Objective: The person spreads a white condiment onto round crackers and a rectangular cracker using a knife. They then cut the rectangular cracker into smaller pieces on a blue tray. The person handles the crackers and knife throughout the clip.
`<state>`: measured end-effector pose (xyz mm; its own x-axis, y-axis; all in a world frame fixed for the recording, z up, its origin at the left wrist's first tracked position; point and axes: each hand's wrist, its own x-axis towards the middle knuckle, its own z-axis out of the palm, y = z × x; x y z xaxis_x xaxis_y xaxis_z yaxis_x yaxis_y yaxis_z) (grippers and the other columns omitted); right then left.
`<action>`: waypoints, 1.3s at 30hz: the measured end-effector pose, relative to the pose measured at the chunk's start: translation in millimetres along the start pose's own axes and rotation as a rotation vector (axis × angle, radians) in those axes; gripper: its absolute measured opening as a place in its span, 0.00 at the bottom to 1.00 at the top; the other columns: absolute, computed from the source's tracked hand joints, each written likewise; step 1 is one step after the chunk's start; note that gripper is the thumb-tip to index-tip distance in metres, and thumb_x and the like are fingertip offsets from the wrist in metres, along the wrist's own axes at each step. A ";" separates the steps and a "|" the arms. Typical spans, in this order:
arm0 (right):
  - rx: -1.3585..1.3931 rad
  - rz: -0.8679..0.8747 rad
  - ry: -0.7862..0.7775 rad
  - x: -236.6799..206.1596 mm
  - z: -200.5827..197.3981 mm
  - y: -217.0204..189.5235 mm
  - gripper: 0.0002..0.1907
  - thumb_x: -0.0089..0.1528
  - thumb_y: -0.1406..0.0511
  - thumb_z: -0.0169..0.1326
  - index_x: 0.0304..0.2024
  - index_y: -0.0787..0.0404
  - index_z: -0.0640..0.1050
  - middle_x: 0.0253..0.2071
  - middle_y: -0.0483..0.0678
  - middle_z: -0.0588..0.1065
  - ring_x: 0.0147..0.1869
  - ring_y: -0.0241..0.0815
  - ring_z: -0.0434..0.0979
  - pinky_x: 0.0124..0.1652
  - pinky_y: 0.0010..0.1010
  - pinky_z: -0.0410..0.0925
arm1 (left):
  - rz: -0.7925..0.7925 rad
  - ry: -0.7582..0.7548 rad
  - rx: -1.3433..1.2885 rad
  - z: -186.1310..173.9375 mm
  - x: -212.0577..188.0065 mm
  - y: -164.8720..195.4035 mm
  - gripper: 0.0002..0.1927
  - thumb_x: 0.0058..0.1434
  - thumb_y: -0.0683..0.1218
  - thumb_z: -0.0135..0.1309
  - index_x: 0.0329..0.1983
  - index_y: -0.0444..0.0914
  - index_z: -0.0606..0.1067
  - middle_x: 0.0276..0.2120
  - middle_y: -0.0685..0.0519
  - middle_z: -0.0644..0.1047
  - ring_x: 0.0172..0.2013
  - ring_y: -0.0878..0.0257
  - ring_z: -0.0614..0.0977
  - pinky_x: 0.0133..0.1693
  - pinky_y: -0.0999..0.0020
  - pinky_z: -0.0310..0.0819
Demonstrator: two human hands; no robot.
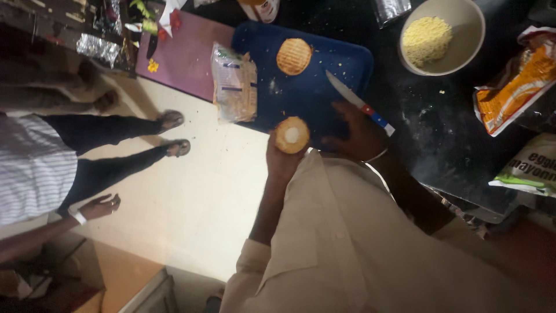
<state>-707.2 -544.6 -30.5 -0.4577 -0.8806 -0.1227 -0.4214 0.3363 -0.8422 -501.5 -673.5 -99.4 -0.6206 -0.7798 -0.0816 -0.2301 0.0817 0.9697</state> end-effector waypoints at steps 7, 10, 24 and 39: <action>-0.006 -0.314 -0.170 14.2 40.0 5.6 0.65 0.47 0.56 0.77 0.75 0.67 0.53 0.74 0.67 0.57 0.78 0.63 0.55 0.72 0.47 0.53 | -0.317 -0.122 -0.984 2.0 8.3 -1.7 0.35 0.61 0.55 0.64 0.65 0.34 0.65 0.58 0.43 0.75 0.59 0.51 0.78 0.58 0.54 0.74; 0.004 -0.299 -0.198 13.7 55.6 33.2 0.64 0.47 0.57 0.75 0.76 0.69 0.52 0.74 0.66 0.59 0.78 0.62 0.59 0.72 0.46 0.56 | -0.022 -0.037 0.133 1.7 -3.4 -6.2 0.39 0.53 0.48 0.73 0.64 0.37 0.65 0.58 0.48 0.77 0.59 0.57 0.80 0.59 0.66 0.76; -0.053 -0.464 -0.139 34.9 89.1 67.9 0.63 0.51 0.58 0.75 0.75 0.74 0.51 0.66 0.68 0.65 0.68 0.62 0.70 0.65 0.48 0.66 | -0.039 -0.235 -0.063 8.5 0.8 -56.5 0.49 0.59 0.60 0.61 0.76 0.38 0.53 0.62 0.47 0.71 0.53 0.57 0.82 0.55 0.61 0.79; -0.389 -0.340 0.036 67.1 96.9 98.0 0.52 0.56 0.58 0.70 0.75 0.69 0.58 0.71 0.70 0.61 0.75 0.70 0.59 0.70 0.57 0.56 | -0.531 0.000 -0.826 -18.0 -7.1 -43.3 0.39 0.63 0.66 0.53 0.66 0.35 0.64 0.56 0.45 0.77 0.50 0.54 0.80 0.51 0.58 0.78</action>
<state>-703.4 -603.0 -172.1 -0.2682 -0.9520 0.1474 -0.8079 0.1389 -0.5727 -473.7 -682.6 -136.7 -0.5878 -0.5899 -0.5536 0.1178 -0.7394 0.6629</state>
